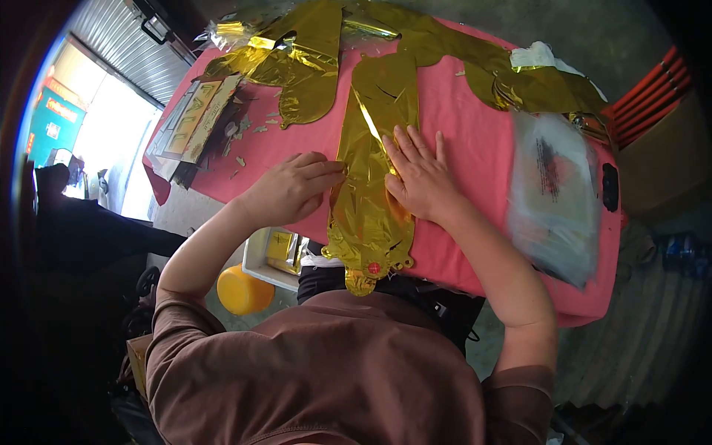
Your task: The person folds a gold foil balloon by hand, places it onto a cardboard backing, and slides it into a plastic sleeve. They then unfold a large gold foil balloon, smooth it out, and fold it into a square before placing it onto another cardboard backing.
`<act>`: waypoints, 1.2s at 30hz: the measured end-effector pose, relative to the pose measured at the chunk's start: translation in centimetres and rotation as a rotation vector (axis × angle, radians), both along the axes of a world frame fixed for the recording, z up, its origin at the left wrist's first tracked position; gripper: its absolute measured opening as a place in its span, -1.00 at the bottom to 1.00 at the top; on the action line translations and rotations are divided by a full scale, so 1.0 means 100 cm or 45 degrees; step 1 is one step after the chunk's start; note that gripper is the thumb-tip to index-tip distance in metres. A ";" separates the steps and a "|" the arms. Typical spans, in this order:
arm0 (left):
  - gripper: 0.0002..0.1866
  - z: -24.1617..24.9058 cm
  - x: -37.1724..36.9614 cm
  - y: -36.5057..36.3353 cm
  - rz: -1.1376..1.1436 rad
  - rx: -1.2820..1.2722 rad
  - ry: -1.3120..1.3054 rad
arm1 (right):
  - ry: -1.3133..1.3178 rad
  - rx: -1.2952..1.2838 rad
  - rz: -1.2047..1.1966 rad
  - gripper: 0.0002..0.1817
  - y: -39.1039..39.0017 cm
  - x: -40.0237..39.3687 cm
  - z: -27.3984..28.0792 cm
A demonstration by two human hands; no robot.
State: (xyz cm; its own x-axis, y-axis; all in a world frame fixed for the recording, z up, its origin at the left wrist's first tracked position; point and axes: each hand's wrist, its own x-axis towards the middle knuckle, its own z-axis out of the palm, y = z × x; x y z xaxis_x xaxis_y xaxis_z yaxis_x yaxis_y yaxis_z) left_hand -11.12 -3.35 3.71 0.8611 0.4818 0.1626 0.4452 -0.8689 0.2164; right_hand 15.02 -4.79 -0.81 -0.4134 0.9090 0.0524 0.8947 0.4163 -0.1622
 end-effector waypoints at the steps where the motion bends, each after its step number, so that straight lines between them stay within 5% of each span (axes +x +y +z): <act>1: -0.55 0.002 0.000 -0.005 0.001 -0.004 0.001 | 0.001 -0.004 0.001 -0.34 -0.003 -0.001 0.000; 13: -0.36 0.002 -0.003 -0.042 0.004 0.030 -0.075 | 0.014 0.038 0.069 -0.33 -0.041 -0.002 0.008; 28: -0.65 -0.013 0.009 -0.006 -0.239 0.357 -0.197 | 0.035 0.080 0.079 -0.33 -0.043 -0.002 0.005; 31: -0.68 -0.018 0.010 -0.003 -0.267 0.237 -0.191 | 0.144 0.030 0.063 -0.35 -0.042 0.002 0.006; 33: -0.71 -0.019 0.009 -0.004 -0.227 0.159 -0.267 | 0.579 -0.076 0.031 -0.40 -0.038 0.009 0.012; 36: -0.76 -0.023 0.010 -0.003 -0.158 0.012 -0.389 | 0.357 -0.068 0.178 -0.44 -0.034 0.034 0.025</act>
State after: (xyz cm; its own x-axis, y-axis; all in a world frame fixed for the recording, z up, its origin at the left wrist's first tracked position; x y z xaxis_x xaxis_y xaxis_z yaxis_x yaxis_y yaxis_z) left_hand -10.15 -3.70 1.36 0.8238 0.3733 0.4266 0.2512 -0.9150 0.3157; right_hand 18.46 -8.16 1.65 -0.5111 0.8488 0.1353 0.7467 0.5164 -0.4192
